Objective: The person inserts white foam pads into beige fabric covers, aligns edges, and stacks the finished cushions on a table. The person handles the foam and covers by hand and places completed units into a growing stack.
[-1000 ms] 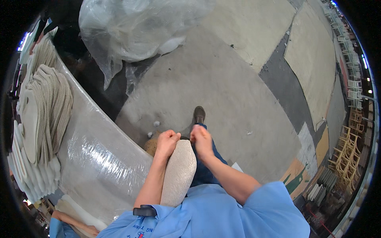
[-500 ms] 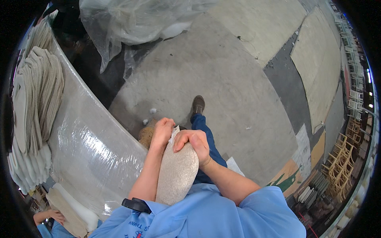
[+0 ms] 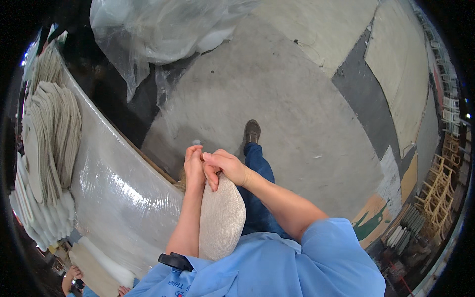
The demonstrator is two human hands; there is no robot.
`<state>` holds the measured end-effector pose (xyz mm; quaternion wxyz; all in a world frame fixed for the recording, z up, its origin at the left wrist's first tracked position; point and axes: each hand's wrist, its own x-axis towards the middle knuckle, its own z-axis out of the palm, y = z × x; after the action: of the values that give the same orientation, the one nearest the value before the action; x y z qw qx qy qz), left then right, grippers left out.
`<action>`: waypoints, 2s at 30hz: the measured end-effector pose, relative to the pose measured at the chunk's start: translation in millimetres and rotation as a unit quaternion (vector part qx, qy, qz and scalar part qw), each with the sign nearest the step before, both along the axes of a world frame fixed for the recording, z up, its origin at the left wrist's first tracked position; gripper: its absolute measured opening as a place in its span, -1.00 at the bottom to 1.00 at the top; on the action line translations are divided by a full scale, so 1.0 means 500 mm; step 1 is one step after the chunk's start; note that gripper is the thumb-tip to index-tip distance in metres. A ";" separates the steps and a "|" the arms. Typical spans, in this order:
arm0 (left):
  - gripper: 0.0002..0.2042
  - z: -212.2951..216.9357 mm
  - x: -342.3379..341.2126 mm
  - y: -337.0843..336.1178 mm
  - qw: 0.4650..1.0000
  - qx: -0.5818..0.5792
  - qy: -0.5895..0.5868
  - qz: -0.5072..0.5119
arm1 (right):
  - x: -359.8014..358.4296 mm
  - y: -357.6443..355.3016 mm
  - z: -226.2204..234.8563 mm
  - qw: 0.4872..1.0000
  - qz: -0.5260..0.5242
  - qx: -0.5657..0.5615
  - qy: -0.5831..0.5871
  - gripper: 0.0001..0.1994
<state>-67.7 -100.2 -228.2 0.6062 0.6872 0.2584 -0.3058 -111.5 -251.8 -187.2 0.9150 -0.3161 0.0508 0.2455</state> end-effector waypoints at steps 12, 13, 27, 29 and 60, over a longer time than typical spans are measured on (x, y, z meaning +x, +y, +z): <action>-0.76 0.019 -0.007 0.038 0.997 -0.044 0.019 0.059 | -0.139 0.068 0.047 0.924 -0.361 -0.122 0.020 -0.33; -0.76 0.019 -0.002 0.035 0.997 -0.052 0.010 0.057 | -0.135 0.085 0.058 0.922 -0.354 -0.158 0.004 -0.34; -0.72 0.083 0.027 0.029 0.996 -0.040 -0.065 -0.045 | -0.072 0.075 -0.023 0.961 -0.195 0.098 0.167 -0.30; -0.71 0.150 0.006 0.083 0.989 -0.034 -0.089 -0.110 | -0.079 0.068 -0.008 0.945 -0.234 0.160 0.163 -0.31; -0.54 0.325 -0.306 0.463 0.935 0.251 -0.202 -0.150 | 0.081 0.245 0.265 0.653 0.301 -0.570 -0.397 -0.74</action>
<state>-220.7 131.5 -65.6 0.4010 0.8948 0.0928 -0.1727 -70.9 -129.1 -54.6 0.3637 -0.8409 -0.2849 0.2818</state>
